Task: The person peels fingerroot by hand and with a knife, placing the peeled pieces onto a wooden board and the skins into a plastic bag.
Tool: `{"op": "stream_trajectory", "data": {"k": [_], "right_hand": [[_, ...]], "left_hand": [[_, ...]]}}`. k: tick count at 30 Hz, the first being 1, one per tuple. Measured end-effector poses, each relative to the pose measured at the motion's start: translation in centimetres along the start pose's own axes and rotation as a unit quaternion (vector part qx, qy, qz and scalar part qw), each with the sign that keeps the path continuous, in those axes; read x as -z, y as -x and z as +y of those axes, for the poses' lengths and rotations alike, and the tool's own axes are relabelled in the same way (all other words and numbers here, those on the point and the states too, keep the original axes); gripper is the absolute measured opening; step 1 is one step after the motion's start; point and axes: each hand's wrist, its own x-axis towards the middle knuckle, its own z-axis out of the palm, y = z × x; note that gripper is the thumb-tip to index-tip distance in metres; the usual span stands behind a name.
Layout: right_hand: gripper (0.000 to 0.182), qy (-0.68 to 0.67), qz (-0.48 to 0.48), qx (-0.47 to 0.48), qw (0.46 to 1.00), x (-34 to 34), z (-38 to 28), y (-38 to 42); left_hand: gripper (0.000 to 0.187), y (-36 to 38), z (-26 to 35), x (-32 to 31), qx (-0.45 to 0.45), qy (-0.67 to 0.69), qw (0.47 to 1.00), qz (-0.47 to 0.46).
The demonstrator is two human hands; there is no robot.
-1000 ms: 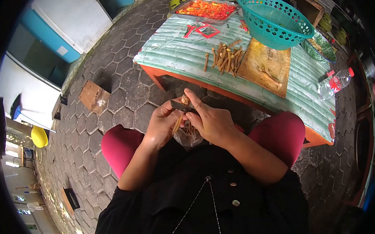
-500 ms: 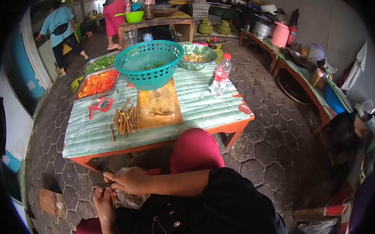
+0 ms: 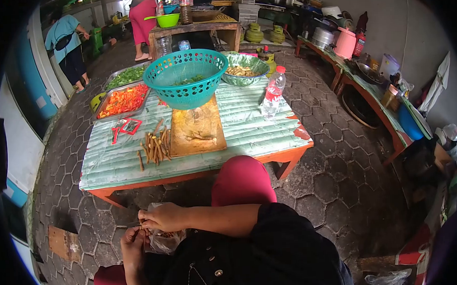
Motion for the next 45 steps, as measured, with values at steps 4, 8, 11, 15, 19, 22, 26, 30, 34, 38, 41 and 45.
{"op": "stream_trajectory", "data": {"k": [4, 8, 11, 15, 19, 22, 26, 30, 34, 38, 41, 45], "right_hand": [[0.025, 0.011, 0.009, 0.017, 1.0, -1.1, 1.1, -0.1], [0.028, -0.137, 0.035, 0.071, 0.987, -3.2, 3.0, -0.9], [0.03, -0.297, -0.022, -0.031, 0.954, -2.0, 2.2, -0.9], [0.033, -0.414, -0.058, -0.144, 0.897, -0.4, 1.7, -0.7], [0.039, -0.144, 0.115, 0.028, 0.982, -3.8, 4.5, -0.8], [0.043, -0.084, 0.069, -0.028, 0.994, -3.3, 3.6, -0.4], [0.035, -0.204, 0.028, -0.077, 0.975, -0.4, -0.9, 0.1], [0.039, -0.201, 0.003, -0.102, 0.974, -1.1, -0.4, 0.0], [0.049, -0.133, -0.006, -0.077, 0.988, -0.3, -2.1, 0.0], [0.053, -0.03, -0.006, 0.003, 1.0, -1.2, -1.5, 0.2], [0.054, -0.042, 0.011, 0.016, 0.999, -1.3, -1.9, -0.2], [0.055, -0.028, 0.025, 0.048, 0.998, -1.6, -1.4, -0.5]], "left_hand": [[0.013, 0.0, 0.3, 0.5, 0.02, 0.0, 0.999, -0.036], [0.018, 0.4, 1.1, 0.8, 0.013, -0.021, 0.998, -0.059], [0.021, 0.2, 1.4, 1.6, 0.033, -0.035, 0.997, -0.066], [0.023, 0.7, 1.4, 2.3, 0.014, -0.004, 0.996, -0.085], [0.025, 0.3, 1.4, 2.8, 0.025, 0.1, 0.995, -0.014], [0.034, 0.1, 1.0, 2.4, 0.019, 0.172, 0.983, 0.054], [0.026, -0.3, 0.6, 2.8, -0.009, 0.202, 0.975, 0.093], [0.017, -1.3, 0.0, 3.1, -0.047, 0.245, 0.965, 0.075], [0.013, -1.5, 0.1, 2.6, -0.036, 0.268, 0.959, 0.08], [0.014, -1.4, -0.3, 2.6, -0.025, 0.309, 0.95, 0.028], [0.015, -1.3, -0.4, 2.1, -0.027, 0.351, 0.936, 0.006], [0.013, -1.3, -0.4, 1.4, 0.001, 0.391, 0.92, 0.001]]}}
